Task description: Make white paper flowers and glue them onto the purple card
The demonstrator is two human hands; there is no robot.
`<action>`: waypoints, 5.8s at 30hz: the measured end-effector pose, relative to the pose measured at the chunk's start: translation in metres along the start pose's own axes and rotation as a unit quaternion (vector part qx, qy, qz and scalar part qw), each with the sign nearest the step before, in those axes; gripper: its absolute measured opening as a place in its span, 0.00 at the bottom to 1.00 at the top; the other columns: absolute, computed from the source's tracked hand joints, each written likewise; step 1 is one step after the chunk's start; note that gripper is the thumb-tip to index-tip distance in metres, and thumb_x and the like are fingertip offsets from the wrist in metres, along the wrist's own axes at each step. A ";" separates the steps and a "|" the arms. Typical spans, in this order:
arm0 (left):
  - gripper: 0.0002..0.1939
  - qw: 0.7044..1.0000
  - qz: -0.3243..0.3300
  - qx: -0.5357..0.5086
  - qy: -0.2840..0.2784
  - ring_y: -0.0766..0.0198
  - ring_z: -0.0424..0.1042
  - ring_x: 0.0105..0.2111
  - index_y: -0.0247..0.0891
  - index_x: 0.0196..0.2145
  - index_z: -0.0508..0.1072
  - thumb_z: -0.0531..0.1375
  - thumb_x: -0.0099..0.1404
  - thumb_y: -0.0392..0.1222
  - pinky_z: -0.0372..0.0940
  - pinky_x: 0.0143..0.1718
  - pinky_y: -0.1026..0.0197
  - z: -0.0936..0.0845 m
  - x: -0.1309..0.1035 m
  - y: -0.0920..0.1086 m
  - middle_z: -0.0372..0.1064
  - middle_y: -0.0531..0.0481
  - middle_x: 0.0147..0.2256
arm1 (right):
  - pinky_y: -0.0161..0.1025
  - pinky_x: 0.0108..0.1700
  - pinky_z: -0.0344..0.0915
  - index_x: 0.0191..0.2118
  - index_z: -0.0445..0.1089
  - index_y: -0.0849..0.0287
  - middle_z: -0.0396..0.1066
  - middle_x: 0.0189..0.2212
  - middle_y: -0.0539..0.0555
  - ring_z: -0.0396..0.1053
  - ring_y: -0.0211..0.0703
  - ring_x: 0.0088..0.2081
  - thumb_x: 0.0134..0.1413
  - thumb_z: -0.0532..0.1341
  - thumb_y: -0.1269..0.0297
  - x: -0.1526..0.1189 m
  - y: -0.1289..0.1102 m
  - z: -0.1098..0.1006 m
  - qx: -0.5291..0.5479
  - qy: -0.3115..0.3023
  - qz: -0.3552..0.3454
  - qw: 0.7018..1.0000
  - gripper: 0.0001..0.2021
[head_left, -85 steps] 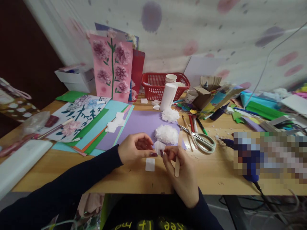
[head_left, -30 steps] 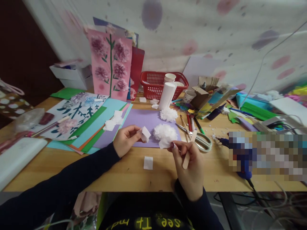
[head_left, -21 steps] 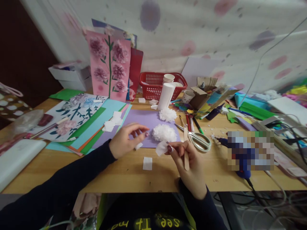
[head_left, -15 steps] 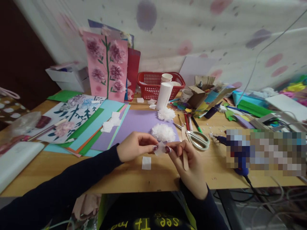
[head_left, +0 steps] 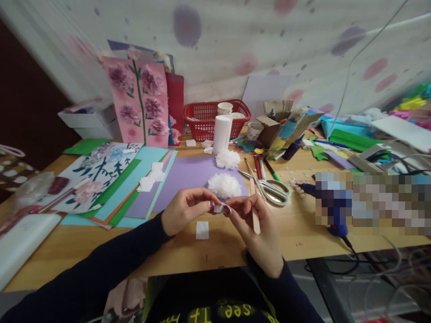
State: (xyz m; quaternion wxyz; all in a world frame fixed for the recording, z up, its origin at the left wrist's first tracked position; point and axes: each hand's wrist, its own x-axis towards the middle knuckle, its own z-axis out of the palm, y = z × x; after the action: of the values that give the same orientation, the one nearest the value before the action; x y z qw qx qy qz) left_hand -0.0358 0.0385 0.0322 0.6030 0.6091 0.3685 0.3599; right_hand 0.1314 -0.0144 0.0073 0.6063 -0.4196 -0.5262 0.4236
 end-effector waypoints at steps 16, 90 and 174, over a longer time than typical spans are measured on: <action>0.16 0.988 0.071 0.075 0.111 0.61 0.77 0.35 0.35 0.41 0.67 0.62 0.54 0.36 0.73 0.41 0.60 0.029 -0.002 0.008 0.77 0.47 0.33 | 0.43 0.46 0.70 0.31 0.54 0.55 0.70 0.38 0.52 0.71 0.41 0.42 0.57 0.59 0.72 -0.010 -0.006 -0.003 0.034 0.034 -0.079 0.996 0.11; 0.22 0.880 0.187 0.427 0.092 0.59 0.76 0.34 0.36 0.46 0.64 0.65 0.54 0.32 0.63 0.42 0.55 0.006 0.055 -0.026 0.77 0.53 0.29 | 0.31 0.26 0.59 0.27 0.70 0.62 0.67 0.18 0.50 0.65 0.33 0.20 0.65 0.49 0.65 0.020 0.012 -0.034 -0.373 0.020 -0.188 0.908 0.18; 0.28 0.967 -0.013 0.240 -0.087 0.63 0.74 0.33 0.35 0.53 0.58 0.61 0.55 0.37 0.67 0.39 0.57 -0.055 0.013 -0.008 0.74 0.50 0.31 | 0.29 0.20 0.58 0.21 0.69 0.61 0.64 0.12 0.48 0.62 0.31 0.14 0.63 0.49 0.66 0.003 0.008 -0.011 -0.272 -0.092 -0.151 0.946 0.20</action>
State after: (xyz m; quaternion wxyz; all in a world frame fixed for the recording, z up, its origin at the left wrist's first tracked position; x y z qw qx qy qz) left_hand -0.0779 0.0758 0.0248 0.4734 0.7600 0.3984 0.1988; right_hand 0.1420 -0.0104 -0.0003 0.4750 -0.4435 -0.7318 0.2052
